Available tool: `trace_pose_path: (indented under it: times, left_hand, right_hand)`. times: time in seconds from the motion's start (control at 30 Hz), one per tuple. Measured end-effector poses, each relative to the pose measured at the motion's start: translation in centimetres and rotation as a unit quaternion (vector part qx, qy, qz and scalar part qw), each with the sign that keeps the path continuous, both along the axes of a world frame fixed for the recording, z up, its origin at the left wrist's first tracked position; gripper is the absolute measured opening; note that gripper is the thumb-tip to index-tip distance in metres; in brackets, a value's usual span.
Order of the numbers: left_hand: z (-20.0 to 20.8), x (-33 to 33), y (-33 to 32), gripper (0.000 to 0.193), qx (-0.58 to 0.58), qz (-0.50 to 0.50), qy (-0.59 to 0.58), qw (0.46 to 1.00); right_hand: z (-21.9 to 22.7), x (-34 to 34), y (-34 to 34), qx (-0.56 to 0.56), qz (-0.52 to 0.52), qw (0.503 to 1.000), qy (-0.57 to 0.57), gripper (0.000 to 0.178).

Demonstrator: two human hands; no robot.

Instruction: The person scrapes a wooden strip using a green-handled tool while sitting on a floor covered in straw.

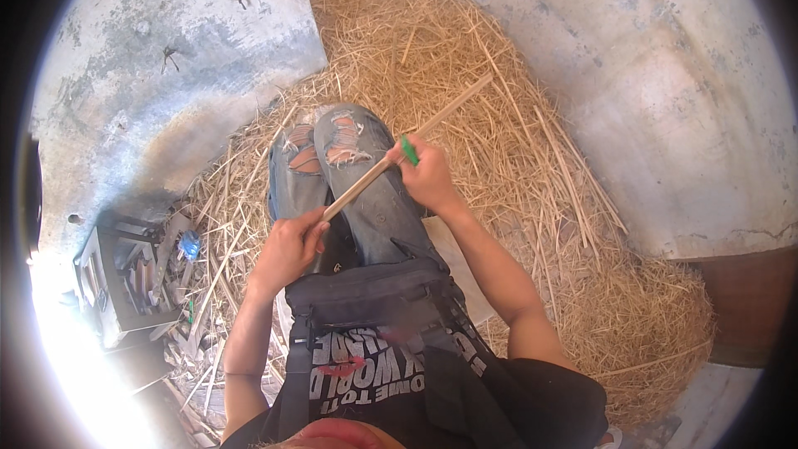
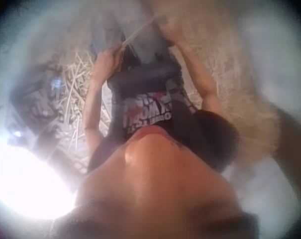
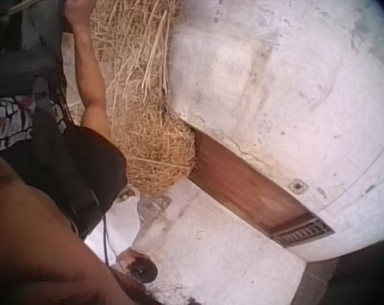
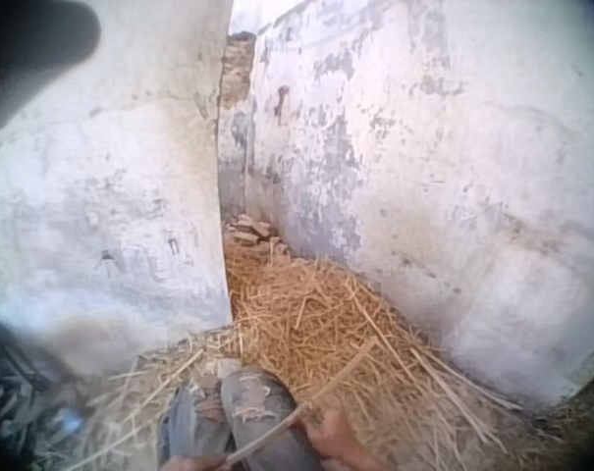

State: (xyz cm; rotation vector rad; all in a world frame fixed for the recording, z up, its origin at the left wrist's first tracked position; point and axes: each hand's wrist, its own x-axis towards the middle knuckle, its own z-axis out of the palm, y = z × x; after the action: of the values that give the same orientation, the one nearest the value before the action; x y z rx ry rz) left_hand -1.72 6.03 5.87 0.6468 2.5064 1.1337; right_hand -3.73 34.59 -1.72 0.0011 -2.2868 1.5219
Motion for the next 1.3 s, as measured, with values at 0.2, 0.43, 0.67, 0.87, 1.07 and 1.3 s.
trace_pose_path:
  times: [0.2,0.43,0.67,0.87,1.07,1.3]
  left_hand:
    - [0.6,0.0,-0.4,0.022,0.006,0.006,-0.037,0.999]
    - [0.0,-0.1,-0.4,0.026,0.031,0.005,-0.047,0.998]
    - [0.1,0.0,-0.5,0.027,0.018,0.008,-0.05,0.999]
    - [0.1,0.1,-0.5,0.027,0.024,0.009,-0.05,0.998]
    - [-0.2,0.1,-0.5,0.026,0.025,0.009,-0.048,0.998]
    - [-0.1,0.1,-0.5,0.025,0.027,0.008,-0.046,0.999]
  right_hand:
    - [2.4,-0.3,3.9,-0.372,0.007,0.924,-0.091,0.022]
    - [4.6,0.9,1.3,-0.265,-0.027,0.964,-0.007,0.016]
    - [5.6,1.6,0.0,-0.187,-0.021,0.978,0.087,0.017]
    - [6.4,2.2,-0.9,-0.211,-0.011,0.972,0.105,0.017]
    - [7.0,2.7,-1.3,-0.267,0.03,0.956,0.12,0.009]
    - [6.4,2.9,-0.4,-0.326,0.103,0.933,0.109,0.013]
